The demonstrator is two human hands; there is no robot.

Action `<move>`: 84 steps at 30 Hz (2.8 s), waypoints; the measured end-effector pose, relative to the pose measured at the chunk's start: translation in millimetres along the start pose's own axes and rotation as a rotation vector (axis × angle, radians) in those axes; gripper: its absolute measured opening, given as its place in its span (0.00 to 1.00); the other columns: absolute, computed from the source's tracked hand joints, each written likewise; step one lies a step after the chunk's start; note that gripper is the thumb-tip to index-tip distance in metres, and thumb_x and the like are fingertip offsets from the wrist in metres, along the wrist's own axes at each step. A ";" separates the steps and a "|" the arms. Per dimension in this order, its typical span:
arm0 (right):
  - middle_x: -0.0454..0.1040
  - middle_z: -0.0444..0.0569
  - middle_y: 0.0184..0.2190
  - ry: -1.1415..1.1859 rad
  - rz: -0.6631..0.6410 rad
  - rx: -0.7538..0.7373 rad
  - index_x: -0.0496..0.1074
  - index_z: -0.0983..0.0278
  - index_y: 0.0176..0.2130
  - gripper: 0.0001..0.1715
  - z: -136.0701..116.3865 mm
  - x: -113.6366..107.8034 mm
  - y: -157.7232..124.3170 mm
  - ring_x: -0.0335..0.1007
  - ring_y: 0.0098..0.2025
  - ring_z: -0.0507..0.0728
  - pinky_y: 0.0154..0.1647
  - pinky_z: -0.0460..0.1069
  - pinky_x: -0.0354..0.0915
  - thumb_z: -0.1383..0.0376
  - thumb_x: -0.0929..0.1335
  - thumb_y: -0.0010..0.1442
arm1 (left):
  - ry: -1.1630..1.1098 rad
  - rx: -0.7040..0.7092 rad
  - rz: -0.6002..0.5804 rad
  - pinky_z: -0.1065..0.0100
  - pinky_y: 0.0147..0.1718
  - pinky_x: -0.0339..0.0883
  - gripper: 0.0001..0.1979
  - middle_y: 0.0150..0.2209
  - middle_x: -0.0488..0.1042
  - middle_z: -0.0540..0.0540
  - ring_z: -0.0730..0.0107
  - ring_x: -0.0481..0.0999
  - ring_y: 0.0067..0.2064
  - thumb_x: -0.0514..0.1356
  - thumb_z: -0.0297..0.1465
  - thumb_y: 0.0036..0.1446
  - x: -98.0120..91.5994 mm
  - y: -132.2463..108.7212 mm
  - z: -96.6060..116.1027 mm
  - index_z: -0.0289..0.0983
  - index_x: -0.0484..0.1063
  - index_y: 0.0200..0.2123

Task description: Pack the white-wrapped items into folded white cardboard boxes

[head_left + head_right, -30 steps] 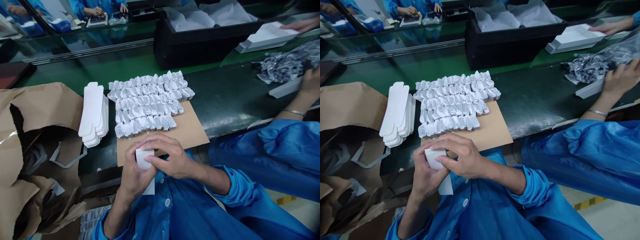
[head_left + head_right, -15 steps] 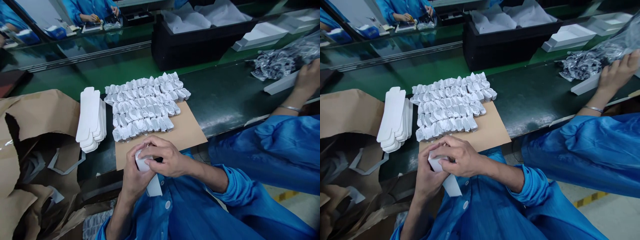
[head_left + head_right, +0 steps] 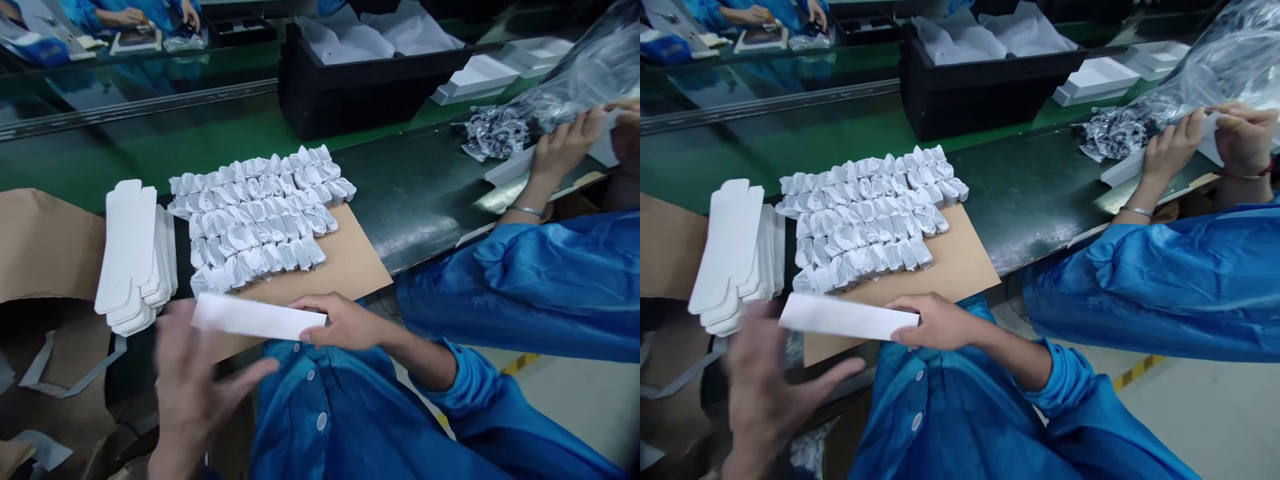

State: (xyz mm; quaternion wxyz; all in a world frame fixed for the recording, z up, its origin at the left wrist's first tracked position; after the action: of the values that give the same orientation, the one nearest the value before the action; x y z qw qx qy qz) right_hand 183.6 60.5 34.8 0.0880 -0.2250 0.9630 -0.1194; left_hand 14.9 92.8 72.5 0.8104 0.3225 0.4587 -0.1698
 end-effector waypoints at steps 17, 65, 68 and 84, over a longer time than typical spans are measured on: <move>0.72 0.46 0.34 -0.216 0.590 -0.047 0.66 0.67 0.59 0.30 31.9 -141.4 3.1 0.65 0.29 0.51 0.31 0.47 0.64 0.64 0.68 0.57 | 0.346 0.147 0.049 0.64 0.38 0.64 0.25 0.39 0.79 0.41 0.60 0.77 0.37 0.59 0.39 0.62 14.8 -23.5 -18.1 0.34 0.65 0.59; 0.66 0.57 0.60 -1.068 0.008 -0.489 0.67 0.63 0.57 0.23 -78.2 -22.5 -22.4 0.64 0.58 0.61 0.51 0.56 0.71 0.75 0.61 0.65 | 0.332 0.006 0.099 0.64 0.36 0.60 0.26 0.39 0.77 0.41 0.60 0.74 0.38 0.59 0.38 0.62 7.0 -22.1 6.0 0.35 0.63 0.61; 0.69 0.59 0.55 -0.985 0.225 -0.528 0.67 0.64 0.56 0.21 -83.3 -29.2 -21.1 0.67 0.57 0.60 0.51 0.56 0.72 0.73 0.62 0.66 | 0.358 -0.008 0.165 0.64 0.35 0.59 0.30 0.39 0.77 0.41 0.59 0.75 0.38 0.61 0.37 0.61 2.9 -19.6 9.2 0.35 0.59 0.64; 0.78 0.47 0.39 -0.346 0.301 -0.182 0.74 0.64 0.50 0.19 -64.7 -55.0 5.5 0.76 0.38 0.51 0.41 0.47 0.75 0.73 0.70 0.58 | 0.322 0.030 0.126 0.64 0.35 0.60 0.27 0.38 0.77 0.44 0.62 0.74 0.36 0.59 0.34 0.62 7.1 -11.0 5.3 0.39 0.60 0.63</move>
State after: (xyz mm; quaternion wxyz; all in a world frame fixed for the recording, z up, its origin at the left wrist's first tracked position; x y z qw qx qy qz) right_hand 215.5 102.6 101.5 0.2478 -0.1033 0.9630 0.0226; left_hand 15.7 81.2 64.4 0.7307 0.3855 0.5588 -0.0717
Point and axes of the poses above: each hand's wrist, its own y-axis towards the middle knuckle, its own x-axis out of the palm, z = x × y, the point moved 7 cm from there along y, towards the middle knuckle
